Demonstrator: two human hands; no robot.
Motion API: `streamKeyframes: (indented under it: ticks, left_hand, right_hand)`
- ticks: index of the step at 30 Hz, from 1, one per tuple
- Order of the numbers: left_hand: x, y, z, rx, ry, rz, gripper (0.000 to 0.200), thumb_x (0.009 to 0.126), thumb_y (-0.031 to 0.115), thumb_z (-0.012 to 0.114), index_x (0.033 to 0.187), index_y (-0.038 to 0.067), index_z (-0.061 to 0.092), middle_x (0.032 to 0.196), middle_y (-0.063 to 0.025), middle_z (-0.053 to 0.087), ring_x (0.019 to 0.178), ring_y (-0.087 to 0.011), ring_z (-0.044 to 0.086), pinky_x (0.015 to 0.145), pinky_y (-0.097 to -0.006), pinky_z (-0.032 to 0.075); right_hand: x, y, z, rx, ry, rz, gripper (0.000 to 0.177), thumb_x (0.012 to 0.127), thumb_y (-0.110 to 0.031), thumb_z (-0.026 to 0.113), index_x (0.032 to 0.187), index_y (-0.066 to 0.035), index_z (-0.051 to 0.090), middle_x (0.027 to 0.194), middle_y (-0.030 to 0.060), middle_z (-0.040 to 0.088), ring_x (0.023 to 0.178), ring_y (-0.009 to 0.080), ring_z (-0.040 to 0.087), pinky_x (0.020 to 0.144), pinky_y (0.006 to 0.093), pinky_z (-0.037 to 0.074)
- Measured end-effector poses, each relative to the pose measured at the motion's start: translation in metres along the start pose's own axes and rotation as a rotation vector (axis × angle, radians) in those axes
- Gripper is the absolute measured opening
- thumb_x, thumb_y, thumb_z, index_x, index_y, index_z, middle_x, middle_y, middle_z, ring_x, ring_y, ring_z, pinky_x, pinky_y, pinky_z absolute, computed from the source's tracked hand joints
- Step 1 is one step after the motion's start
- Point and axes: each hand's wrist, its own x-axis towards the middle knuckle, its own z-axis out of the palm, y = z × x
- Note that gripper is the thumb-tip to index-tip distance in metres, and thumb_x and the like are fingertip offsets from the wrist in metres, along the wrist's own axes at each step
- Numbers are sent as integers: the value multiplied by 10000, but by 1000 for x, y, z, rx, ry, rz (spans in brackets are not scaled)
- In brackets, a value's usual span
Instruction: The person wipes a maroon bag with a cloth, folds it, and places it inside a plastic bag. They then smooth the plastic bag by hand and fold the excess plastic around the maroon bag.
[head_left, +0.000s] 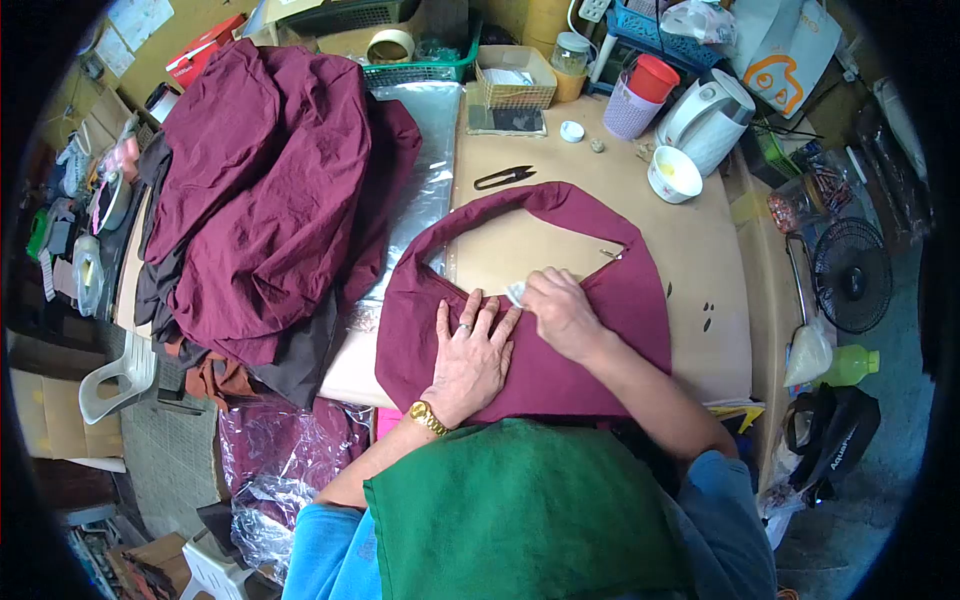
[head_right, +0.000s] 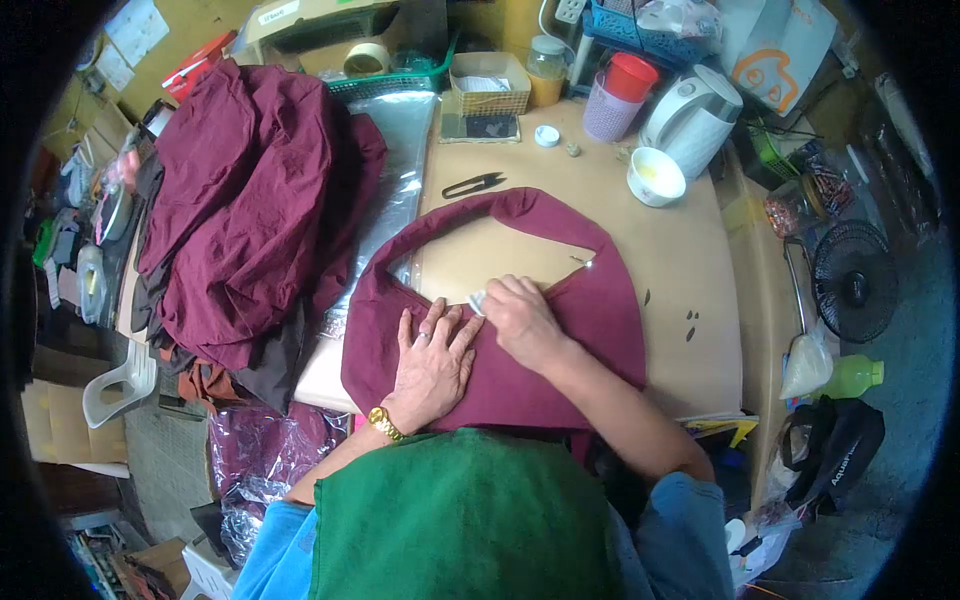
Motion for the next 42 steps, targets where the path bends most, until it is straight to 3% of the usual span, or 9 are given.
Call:
streamKeyframes:
  ticks: [8, 12, 25, 29, 31, 33, 35, 37, 42]
  left_hand:
    - [-1, -1, 0, 13, 16, 0, 530, 946, 285, 579, 1459, 200, 473, 1408, -109, 499, 1418, -304, 368, 1159, -621, 202]
    - [-1, 0, 0, -5, 6, -9, 529, 950, 282, 572, 1464, 201, 470, 1406, -110, 501, 1418, -306, 368, 1160, -623, 200]
    - [-3, 1, 2, -14, 1, -28, 517, 955, 273, 559, 1456, 179, 478, 1399, -110, 497, 1423, -312, 356, 1161, -630, 195]
    - [-2, 4, 2, -17, 30, 22, 518, 944, 261, 577, 1447, 172, 485, 1378, -111, 503, 1411, -317, 369, 1155, -630, 205]
    - [2, 6, 1, -33, 32, 29, 518, 932, 275, 596, 1430, 172, 497, 1361, -122, 508, 1403, -326, 379, 1134, -629, 227]
    - [10, 6, -14, -62, 118, 35, 401, 909, 243, 625, 1296, 141, 607, 1286, -146, 522, 1309, -333, 453, 1068, -593, 323]
    - [22, 0, -38, -121, -30, -90, 241, 892, 179, 638, 1120, 118, 688, 1194, -163, 526, 1185, -327, 507, 973, -512, 424]
    - [37, -10, -47, -200, 186, -122, 148, 901, 166, 652, 1019, 98, 711, 1100, -183, 513, 965, -347, 596, 746, -442, 541]
    - [52, -38, -42, -36, 136, -228, 154, 887, 194, 671, 873, 56, 738, 1089, -194, 477, 877, -333, 635, 671, -430, 569]
  right_hand:
    - [-5, 20, -38, -238, -230, 34, 87, 750, 8, 609, 791, -58, 648, 882, 87, 581, 903, 273, 576, 788, 429, 432]
    - [1, -3, 5, -23, -27, 32, 103, 734, 3, 609, 811, -51, 649, 901, 84, 592, 921, 277, 570, 809, 418, 442]
    - [-13, 5, 2, 122, 57, 109, 109, 763, 25, 611, 816, -61, 650, 895, 83, 594, 901, 285, 569, 802, 426, 462]
    - [-11, -1, -16, -89, -120, 198, 59, 780, 10, 628, 785, -46, 642, 891, 100, 586, 913, 307, 566, 836, 433, 473]
    - [-3, -18, -4, 97, -9, 266, 50, 809, 4, 629, 813, -45, 634, 904, 115, 582, 920, 321, 563, 850, 436, 463]
    - [-12, -19, 17, 116, 12, 284, 44, 834, -5, 629, 859, -38, 615, 927, 134, 572, 921, 337, 551, 856, 441, 458]
    - [-19, -21, 21, 152, 120, 281, 68, 842, 12, 626, 904, -9, 608, 922, 149, 565, 898, 355, 533, 825, 453, 454]
    - [-23, -22, 23, 130, 126, 275, 94, 837, 11, 635, 919, -10, 595, 934, 150, 557, 899, 353, 526, 820, 449, 452]
    - [-22, -24, 17, 105, 120, 225, 84, 835, 4, 652, 895, -21, 598, 969, 133, 578, 908, 337, 534, 835, 437, 457]
